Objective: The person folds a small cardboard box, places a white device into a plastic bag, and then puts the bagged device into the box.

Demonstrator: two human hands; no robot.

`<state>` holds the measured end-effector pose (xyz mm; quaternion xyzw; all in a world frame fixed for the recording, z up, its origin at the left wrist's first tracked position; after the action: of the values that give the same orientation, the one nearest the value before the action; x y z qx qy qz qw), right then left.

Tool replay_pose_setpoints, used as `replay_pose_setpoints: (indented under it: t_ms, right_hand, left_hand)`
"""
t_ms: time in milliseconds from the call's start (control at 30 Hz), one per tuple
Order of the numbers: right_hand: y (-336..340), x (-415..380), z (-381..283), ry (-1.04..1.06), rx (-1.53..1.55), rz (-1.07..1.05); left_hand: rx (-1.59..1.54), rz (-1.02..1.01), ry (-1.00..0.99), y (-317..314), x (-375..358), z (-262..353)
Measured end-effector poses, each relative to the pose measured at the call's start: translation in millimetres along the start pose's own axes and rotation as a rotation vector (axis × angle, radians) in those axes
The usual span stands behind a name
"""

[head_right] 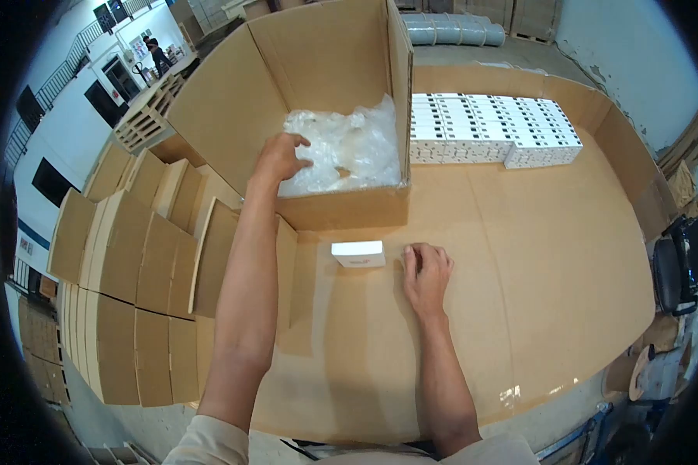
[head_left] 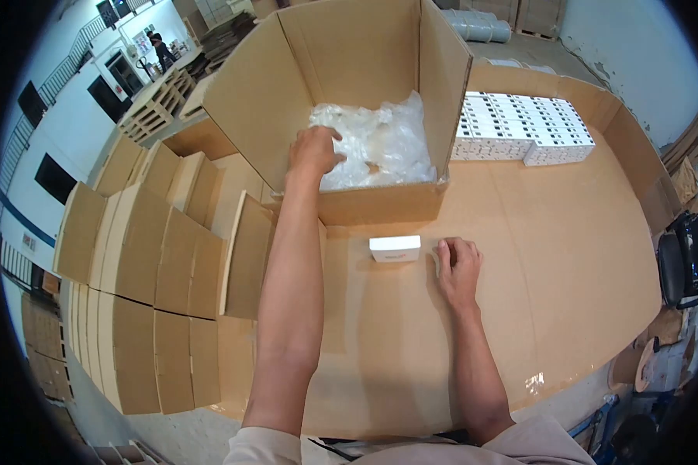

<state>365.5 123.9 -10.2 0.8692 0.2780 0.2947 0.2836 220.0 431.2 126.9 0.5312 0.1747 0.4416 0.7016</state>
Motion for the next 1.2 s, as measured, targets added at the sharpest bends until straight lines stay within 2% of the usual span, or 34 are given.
replay_pose_setpoints:
  t_ms: [100, 133, 333, 433, 533, 633, 733, 833, 933, 1033, 1200]
  right_hand:
    - [-0.8, -0.8, -0.8, 0.002, -0.014, 0.012]
    - [-1.3, -0.3, 0.2, 0.001, -0.015, 0.016]
    - [-2.5, -0.1, 1.2, -0.034, 0.013, 0.013]
    - [-1.2, -0.4, 1.0, -0.034, 0.024, 0.019]
    - [-1.8, -1.0, 2.8, -0.032, 0.03, 0.008]
    - [-3.2, -0.8, 5.8, -0.062, 0.056, 0.003]
    - [0.7, -1.6, 5.1, -0.062, 0.089, 0.04]
    - [-6.2, -3.5, 20.7, -0.175, 0.353, 0.031]
    - [-3.5, -6.9, 29.6, -0.208, 0.485, 0.11]
    - [-1.7, -4.7, 40.7, -0.237, 0.6, 0.072]
    - [24.6, -27.1, 12.4, -0.157, 0.82, -0.326]
  left_hand:
    - [0.148, -0.461, 0.178, -11.6, 16.0, -10.0]
    - [0.243, -0.421, 0.163, -7.9, 17.3, -9.6]
    - [-0.044, -0.176, 0.171, 19.8, 41.2, -19.0]
    - [-0.064, -0.071, 0.07, 33.6, 48.9, -14.1]
    - [-0.121, -0.069, 0.046, 54.6, 46.7, -2.5]
    - [-0.235, 0.141, -0.078, 90.9, 25.4, 21.1]
    - [-0.593, 0.181, -0.029, 116.4, -1.7, 37.9]
    - [-0.883, 0.262, -0.171, 125.2, -43.7, 55.2]
    - [-1.128, 0.305, -0.149, 112.0, -101.1, 68.7]
    - [-1.371, 0.237, -0.03, 65.9, -160.1, 67.1]
    - [-1.483, -0.008, 0.192, -34.0, -245.5, 51.8]
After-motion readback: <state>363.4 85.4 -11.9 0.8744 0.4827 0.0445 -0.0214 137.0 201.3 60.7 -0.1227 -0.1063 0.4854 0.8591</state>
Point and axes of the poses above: each hand's wrist, its own x-axis towards the middle knuckle, its own y-axis out of the back of the hand, z = x × y, the point moved 5 cm from there along x, towards the middle knuckle, and after that the axes turned 9 degrees about -x, right-handed, at the moved point
